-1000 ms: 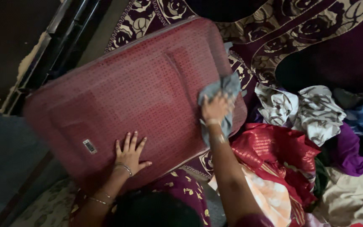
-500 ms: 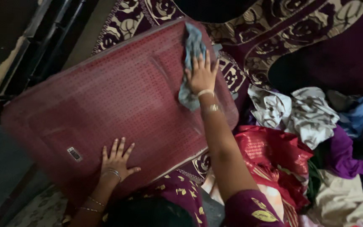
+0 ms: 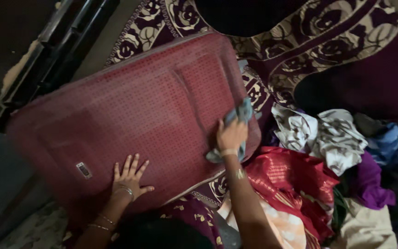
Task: The person wipes the exterior and interior of a suitcase with a cloth, turning the suitcase over to reach different sides and cleaning the handle and wheels.
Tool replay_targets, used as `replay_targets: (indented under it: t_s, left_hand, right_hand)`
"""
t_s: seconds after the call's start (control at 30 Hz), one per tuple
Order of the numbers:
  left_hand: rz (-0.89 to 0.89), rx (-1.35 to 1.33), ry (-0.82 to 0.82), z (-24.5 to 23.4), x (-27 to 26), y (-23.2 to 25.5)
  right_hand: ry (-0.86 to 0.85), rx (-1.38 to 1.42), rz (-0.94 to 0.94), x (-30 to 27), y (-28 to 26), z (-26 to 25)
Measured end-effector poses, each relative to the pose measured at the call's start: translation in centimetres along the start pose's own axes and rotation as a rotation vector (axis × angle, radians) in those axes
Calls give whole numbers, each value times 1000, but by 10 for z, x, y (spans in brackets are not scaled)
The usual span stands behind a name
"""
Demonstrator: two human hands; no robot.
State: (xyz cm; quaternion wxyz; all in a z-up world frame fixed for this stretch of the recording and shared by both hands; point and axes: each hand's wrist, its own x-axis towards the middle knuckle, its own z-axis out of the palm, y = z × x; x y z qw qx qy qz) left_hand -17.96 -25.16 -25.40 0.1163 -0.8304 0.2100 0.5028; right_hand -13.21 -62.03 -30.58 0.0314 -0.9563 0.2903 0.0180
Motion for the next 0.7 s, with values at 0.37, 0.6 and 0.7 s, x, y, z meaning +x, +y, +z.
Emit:
replay_targets:
  t_s: [0.37,0.6,0.7]
  left_hand:
    - [7,9,-115,-7,6,1]
    - [-13,-13,-57,-3,3,5]
    - [-21,7,-36,-3,0,3]
  right_hand:
    - [-47,93,-306,160,-148,8]
    - [26,-13,-336,88,-16,-10]
    - [60,101,-196,3,45,-1]
